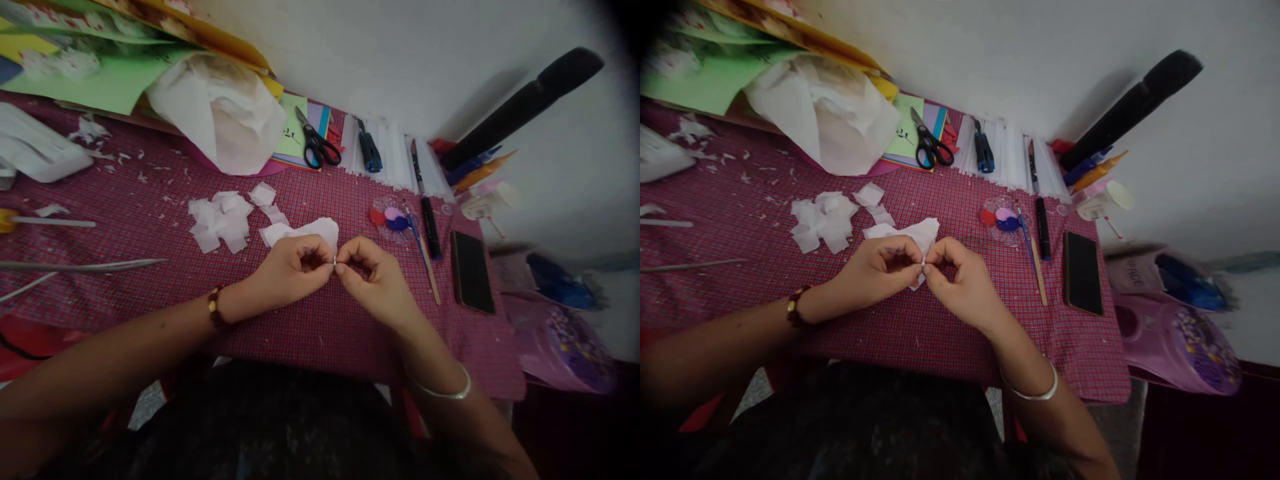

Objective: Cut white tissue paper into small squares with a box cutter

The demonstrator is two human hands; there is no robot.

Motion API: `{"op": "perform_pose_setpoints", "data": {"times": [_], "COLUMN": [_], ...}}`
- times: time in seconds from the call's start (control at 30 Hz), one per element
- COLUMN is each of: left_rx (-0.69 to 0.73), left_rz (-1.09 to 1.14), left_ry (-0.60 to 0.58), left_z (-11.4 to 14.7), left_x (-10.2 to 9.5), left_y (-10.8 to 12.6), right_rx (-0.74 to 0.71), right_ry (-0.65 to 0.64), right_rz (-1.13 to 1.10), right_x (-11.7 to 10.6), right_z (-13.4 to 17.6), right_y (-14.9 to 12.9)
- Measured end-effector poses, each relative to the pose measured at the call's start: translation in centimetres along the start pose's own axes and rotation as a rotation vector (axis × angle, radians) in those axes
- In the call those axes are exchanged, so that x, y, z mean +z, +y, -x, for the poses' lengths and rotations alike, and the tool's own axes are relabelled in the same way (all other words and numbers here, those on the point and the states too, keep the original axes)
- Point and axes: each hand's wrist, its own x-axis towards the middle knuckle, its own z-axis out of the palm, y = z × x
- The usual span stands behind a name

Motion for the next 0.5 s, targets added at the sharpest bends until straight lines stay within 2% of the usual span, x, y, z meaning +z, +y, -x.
{"op": "perform_pose_setpoints", "data": {"times": [0.27,0.5], "left_rx": [0.013,-0.212], "left_rz": [-0.027,0.138], "left_ry": [-0.017,-0.069], "left_z": [0.25,-0.29], "left_x": [-0.18,-0.29], "left_y": [0.26,0.19], "right_rx": [0.004,0.009], "right_ry": [-0.021,-0.016], "right_rz": [0.036,0.005], "right_x": [0.11,0.18], "right_z": [-0.05,0.00], "right_y": [0.24,0.63]}}
